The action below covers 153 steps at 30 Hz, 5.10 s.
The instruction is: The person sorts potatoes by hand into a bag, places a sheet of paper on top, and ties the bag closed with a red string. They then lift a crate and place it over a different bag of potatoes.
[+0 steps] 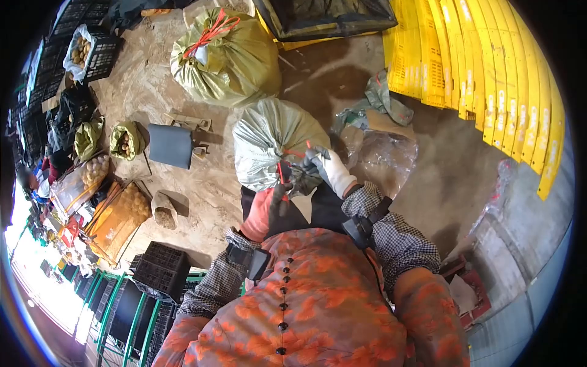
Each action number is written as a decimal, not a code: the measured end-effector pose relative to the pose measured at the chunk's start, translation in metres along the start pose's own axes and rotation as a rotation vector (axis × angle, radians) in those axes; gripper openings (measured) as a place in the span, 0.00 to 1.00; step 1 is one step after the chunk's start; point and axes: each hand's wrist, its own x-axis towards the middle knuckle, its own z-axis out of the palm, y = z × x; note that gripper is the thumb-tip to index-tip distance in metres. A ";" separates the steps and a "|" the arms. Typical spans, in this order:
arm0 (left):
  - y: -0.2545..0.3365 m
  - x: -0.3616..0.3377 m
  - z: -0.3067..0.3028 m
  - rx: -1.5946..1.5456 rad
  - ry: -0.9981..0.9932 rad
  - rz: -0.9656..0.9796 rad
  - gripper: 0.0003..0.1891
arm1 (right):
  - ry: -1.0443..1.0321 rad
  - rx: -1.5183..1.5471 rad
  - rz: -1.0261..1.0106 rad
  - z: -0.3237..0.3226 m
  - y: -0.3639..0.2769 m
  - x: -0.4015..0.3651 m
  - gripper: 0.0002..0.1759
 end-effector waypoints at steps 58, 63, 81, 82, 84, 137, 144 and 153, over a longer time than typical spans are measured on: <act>0.073 -0.056 0.007 0.698 0.271 0.365 0.29 | -0.153 -0.167 0.227 0.039 -0.027 -0.066 0.09; 0.068 -0.054 0.016 1.224 0.088 0.359 0.18 | -0.276 -0.118 0.250 0.015 -0.054 -0.147 0.07; 0.028 0.006 0.036 1.083 0.281 0.379 0.16 | -0.144 0.004 0.021 0.033 -0.095 -0.211 0.08; 0.023 0.011 0.038 1.270 0.290 0.397 0.18 | -0.144 0.007 0.021 0.033 -0.092 -0.209 0.08; 0.021 0.012 0.037 1.457 0.296 0.414 0.19 | -0.126 0.196 -0.287 0.029 -0.087 -0.201 0.10; 0.051 -0.015 0.070 1.339 -0.281 0.399 0.13 | -0.249 -1.259 -0.840 0.067 -0.081 -0.096 0.21; 0.063 -0.016 0.079 1.449 -0.230 0.359 0.15 | -0.051 -1.404 -0.832 0.058 -0.083 -0.103 0.15; 0.067 0.004 0.050 0.441 -0.251 -0.014 0.29 | -0.154 -0.412 0.122 0.058 -0.014 -0.130 0.05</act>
